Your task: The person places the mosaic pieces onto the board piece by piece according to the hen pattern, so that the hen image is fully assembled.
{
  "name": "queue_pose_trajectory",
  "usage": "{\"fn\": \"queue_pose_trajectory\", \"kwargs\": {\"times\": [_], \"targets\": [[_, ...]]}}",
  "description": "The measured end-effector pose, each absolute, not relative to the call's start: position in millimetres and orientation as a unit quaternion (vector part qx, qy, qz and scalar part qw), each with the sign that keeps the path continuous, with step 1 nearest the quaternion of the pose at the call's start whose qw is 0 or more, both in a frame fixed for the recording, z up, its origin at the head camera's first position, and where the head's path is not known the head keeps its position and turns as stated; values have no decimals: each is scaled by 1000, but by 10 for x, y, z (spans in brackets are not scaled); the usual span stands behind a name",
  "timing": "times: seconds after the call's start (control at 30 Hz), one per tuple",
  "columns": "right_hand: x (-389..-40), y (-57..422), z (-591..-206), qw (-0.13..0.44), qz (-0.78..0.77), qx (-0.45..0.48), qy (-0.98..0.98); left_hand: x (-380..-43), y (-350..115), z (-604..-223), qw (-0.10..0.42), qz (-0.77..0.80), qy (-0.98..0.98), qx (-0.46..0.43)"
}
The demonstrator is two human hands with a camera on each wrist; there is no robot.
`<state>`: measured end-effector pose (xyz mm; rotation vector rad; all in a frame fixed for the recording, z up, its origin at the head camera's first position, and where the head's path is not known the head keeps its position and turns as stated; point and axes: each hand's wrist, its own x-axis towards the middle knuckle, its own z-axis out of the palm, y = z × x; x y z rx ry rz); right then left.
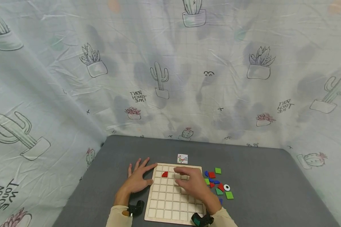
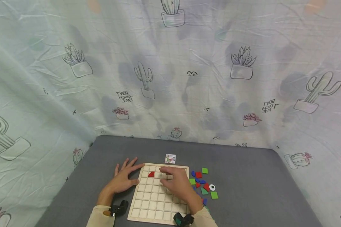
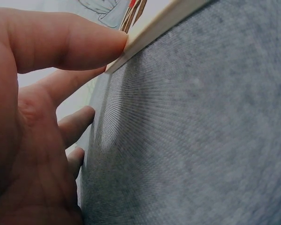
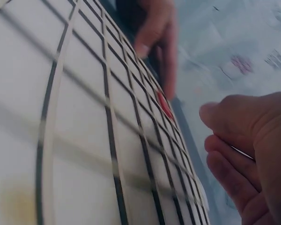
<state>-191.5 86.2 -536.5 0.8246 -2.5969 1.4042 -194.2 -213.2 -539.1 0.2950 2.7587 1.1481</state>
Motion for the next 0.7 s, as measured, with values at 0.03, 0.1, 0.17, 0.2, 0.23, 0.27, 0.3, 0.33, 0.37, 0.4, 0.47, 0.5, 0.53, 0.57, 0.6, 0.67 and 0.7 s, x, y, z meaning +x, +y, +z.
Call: {"fn": "queue_pose_trajectory", "kwargs": {"times": [0.03, 0.1, 0.17, 0.2, 0.23, 0.27, 0.3, 0.33, 0.37, 0.4, 0.47, 0.5, 0.53, 0.57, 0.6, 0.67, 0.7], "targets": [[-1890, 942, -5360, 41, 462, 264, -846, -1941, -2135, -5391, 69, 381, 917, 99], [-1837, 1103, -5360, 55, 462, 254, -848, -1938, -2142, -5395, 71, 381, 916, 100], [-1782, 1270, -5358, 68, 459, 243, -852, -1936, -2149, -5393, 70, 381, 916, 101], [-1751, 1350, -5355, 77, 458, 234, -854, -1934, -2150, -5390, 69, 381, 916, 102], [-1723, 1428, -5355, 83, 457, 224, -857, -1932, -2151, -5390, 69, 382, 916, 102], [-1691, 1507, -5351, 87, 457, 215, -859, -1931, -2153, -5388, 68, 384, 915, 102], [-1660, 1585, -5350, 91, 454, 205, -862, -1929, -2153, -5387, 68, 385, 915, 102], [-1631, 1661, -5349, 94, 454, 196, -864, -1928, -2153, -5387, 69, 385, 915, 103], [-1601, 1737, -5346, 96, 457, 188, -864, -1928, -2153, -5388, 70, 386, 914, 103], [-1573, 1810, -5348, 99, 455, 180, -866, -1927, -2152, -5388, 71, 386, 914, 103], [-1517, 1949, -5351, 105, 449, 164, -872, -1927, -2149, -5392, 73, 384, 915, 102], [-1491, 2015, -5354, 109, 445, 156, -875, -1928, -2147, -5393, 73, 384, 915, 103], [-1468, 2079, -5359, 109, 444, 149, -877, -1927, -2145, -5387, 74, 384, 915, 103], [-1446, 2139, -5363, 112, 443, 139, -879, -1926, -2142, -5381, 74, 384, 915, 103], [-1424, 2196, -5370, 115, 437, 130, -882, -1926, -2140, -5375, 74, 384, 915, 103], [-1386, 2301, -5383, 119, 431, 115, -887, -1925, -2134, -5363, 72, 386, 914, 105], [-1369, 2351, -5393, 122, 429, 108, -888, -1923, -2132, -5357, 71, 387, 913, 106]]}}
